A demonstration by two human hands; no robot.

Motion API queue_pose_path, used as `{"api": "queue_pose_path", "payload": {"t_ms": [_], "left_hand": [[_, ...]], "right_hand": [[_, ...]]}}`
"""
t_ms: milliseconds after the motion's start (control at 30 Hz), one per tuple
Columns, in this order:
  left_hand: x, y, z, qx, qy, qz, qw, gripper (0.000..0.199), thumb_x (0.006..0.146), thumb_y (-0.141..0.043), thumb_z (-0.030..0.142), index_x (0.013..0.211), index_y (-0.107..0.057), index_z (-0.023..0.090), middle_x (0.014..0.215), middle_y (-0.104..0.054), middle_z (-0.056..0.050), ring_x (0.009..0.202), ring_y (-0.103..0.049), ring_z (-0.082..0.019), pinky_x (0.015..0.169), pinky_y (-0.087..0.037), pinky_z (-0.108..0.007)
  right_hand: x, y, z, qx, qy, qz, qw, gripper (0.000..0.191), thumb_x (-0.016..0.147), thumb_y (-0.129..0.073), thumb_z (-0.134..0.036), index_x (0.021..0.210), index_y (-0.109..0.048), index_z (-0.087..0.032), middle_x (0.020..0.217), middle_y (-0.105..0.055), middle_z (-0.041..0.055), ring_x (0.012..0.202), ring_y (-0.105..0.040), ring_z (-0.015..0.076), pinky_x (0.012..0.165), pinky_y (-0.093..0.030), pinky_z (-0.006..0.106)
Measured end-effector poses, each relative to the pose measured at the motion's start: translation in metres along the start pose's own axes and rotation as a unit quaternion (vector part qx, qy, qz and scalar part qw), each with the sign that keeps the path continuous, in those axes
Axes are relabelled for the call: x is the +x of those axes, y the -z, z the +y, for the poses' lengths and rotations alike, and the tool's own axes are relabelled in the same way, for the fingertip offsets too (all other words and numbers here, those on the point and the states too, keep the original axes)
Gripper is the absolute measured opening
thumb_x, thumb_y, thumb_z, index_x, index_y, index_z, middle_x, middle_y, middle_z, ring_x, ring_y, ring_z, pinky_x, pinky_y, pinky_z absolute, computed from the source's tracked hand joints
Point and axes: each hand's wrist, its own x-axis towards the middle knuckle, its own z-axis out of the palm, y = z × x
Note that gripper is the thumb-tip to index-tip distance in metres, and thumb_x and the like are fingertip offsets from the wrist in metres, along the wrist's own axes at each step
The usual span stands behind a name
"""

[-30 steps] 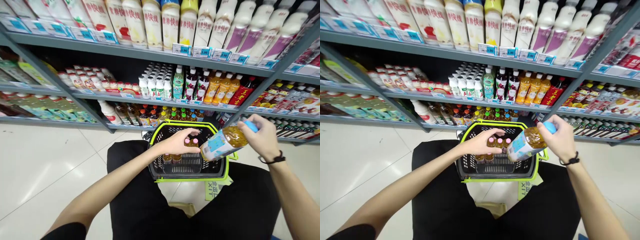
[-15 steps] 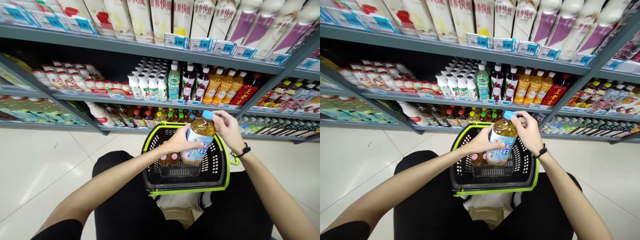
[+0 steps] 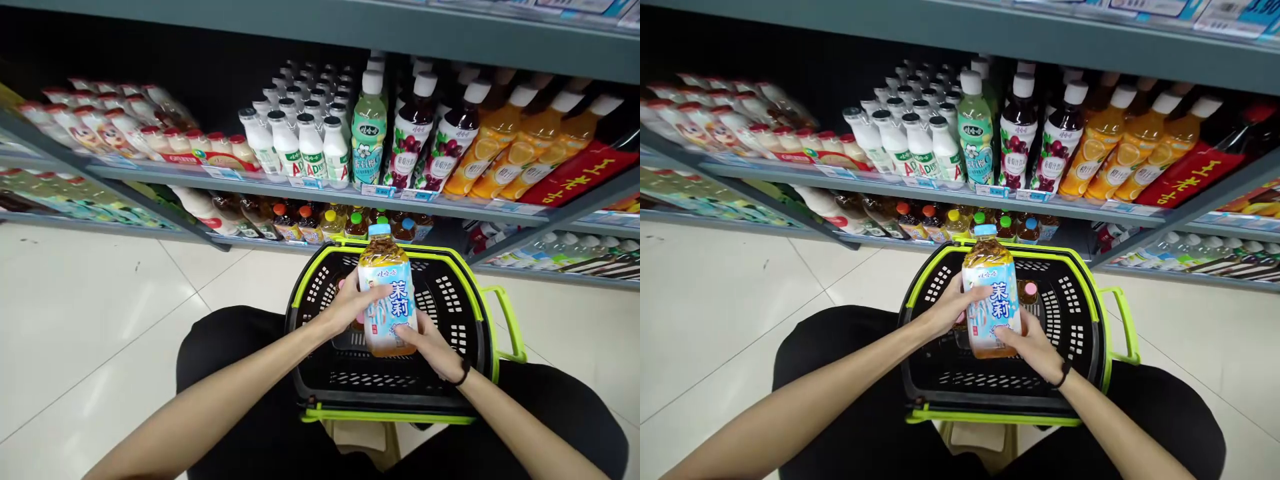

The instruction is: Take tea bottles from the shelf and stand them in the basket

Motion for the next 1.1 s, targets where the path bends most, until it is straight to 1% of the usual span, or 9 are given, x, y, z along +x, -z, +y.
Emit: {"api": "queue_pose_path", "payload": {"t_ms": [67,133,233,367,500,633,800,933,1100], "left_hand": [[0.001,0.000,-0.002,0.004,-0.002,-0.019,1.000,0.073,0.065,-0.094,0.046,0.121,-0.059,0.014,0.105,-0.076,-0.009,0.076,-0.069,-0.016,0.054,-0.051,-0.022],[0.003,-0.001,-0.003,-0.001,-0.023,-0.043,0.999,0.072,0.065,-0.095,0.040,0.121,-0.059,0.014,0.107,-0.076,-0.008,0.084,-0.070,-0.017,0.066,-0.056,-0.024],[0.007,-0.003,-0.003,-0.006,-0.050,-0.085,0.995,0.074,0.064,-0.096,0.030,0.125,-0.057,0.014,0.112,-0.076,-0.008,0.093,-0.071,-0.018,0.080,-0.058,-0.026],[0.011,-0.003,-0.001,0.015,-0.045,-0.118,0.992,0.073,0.065,-0.096,0.030,0.125,-0.057,0.013,0.114,-0.075,-0.010,0.095,-0.072,-0.021,0.084,-0.059,-0.030],[0.008,0.000,-0.003,0.035,-0.047,-0.107,0.992,0.064,0.071,-0.092,0.034,0.121,-0.059,0.013,0.115,-0.075,-0.012,0.098,-0.072,-0.023,0.086,-0.059,-0.032],[0.003,0.001,-0.004,0.056,-0.059,-0.104,0.991,0.055,0.073,-0.091,0.037,0.112,-0.061,0.014,0.114,-0.075,-0.011,0.096,-0.072,-0.023,0.084,-0.059,-0.032],[0.005,-0.001,-0.008,0.085,-0.052,-0.088,0.991,0.056,0.073,-0.089,0.047,0.110,-0.063,0.013,0.111,-0.075,-0.012,0.096,-0.072,-0.023,0.085,-0.058,-0.033],[0.009,-0.003,-0.013,0.089,-0.035,-0.081,0.992,0.059,0.073,-0.089,0.048,0.114,-0.064,0.013,0.108,-0.076,-0.012,0.092,-0.072,-0.023,0.083,-0.059,-0.033],[0.009,-0.005,-0.012,0.085,-0.043,-0.087,0.992,0.057,0.072,-0.090,0.049,0.109,-0.066,0.013,0.105,-0.076,-0.012,0.092,-0.071,-0.023,0.082,-0.058,-0.032]], "right_hand": [[0.003,0.003,0.004,-0.005,-0.011,0.024,1.000,0.067,0.072,-0.090,-0.061,0.118,-0.067,-0.018,0.118,-0.075,0.0106,0.105,-0.072,0.0268,0.100,-0.056,0.042],[0.002,0.005,0.009,-0.007,-0.015,0.050,0.999,0.069,0.070,-0.090,-0.062,0.117,-0.066,-0.018,0.116,-0.075,0.0109,0.104,-0.072,0.0267,0.098,-0.057,0.042],[-0.002,0.005,0.014,-0.005,-0.018,0.069,0.997,0.068,0.069,-0.091,-0.061,0.115,-0.065,-0.018,0.116,-0.076,0.0111,0.101,-0.073,0.0254,0.095,-0.058,0.040],[-0.004,0.004,0.014,-0.002,-0.019,0.073,0.997,0.070,0.069,-0.091,-0.061,0.118,-0.064,-0.018,0.117,-0.075,0.0110,0.103,-0.073,0.0250,0.096,-0.059,0.039],[-0.003,0.003,0.017,-0.004,-0.022,0.049,0.999,0.072,0.072,-0.089,-0.062,0.122,-0.064,-0.017,0.118,-0.075,0.0117,0.106,-0.072,0.0262,0.099,-0.058,0.040],[0.000,0.000,0.021,0.008,-0.018,0.027,0.999,0.072,0.072,-0.088,-0.062,0.122,-0.064,-0.016,0.118,-0.075,0.0114,0.108,-0.072,0.0257,0.101,-0.057,0.040],[0.002,-0.002,0.019,0.021,-0.021,0.035,0.999,0.067,0.071,-0.089,-0.063,0.114,-0.066,-0.017,0.118,-0.075,0.0102,0.107,-0.072,0.0257,0.102,-0.057,0.043],[0.001,0.001,0.018,0.016,-0.015,0.051,0.998,0.069,0.069,-0.089,-0.063,0.115,-0.066,-0.018,0.112,-0.076,0.0090,0.107,-0.072,0.0266,0.104,-0.056,0.044],[0.001,0.003,0.020,0.010,-0.008,0.054,0.998,0.069,0.069,-0.089,-0.064,0.114,-0.068,-0.017,0.111,-0.075,0.0095,0.107,-0.071,0.0273,0.102,-0.056,0.044]]}}
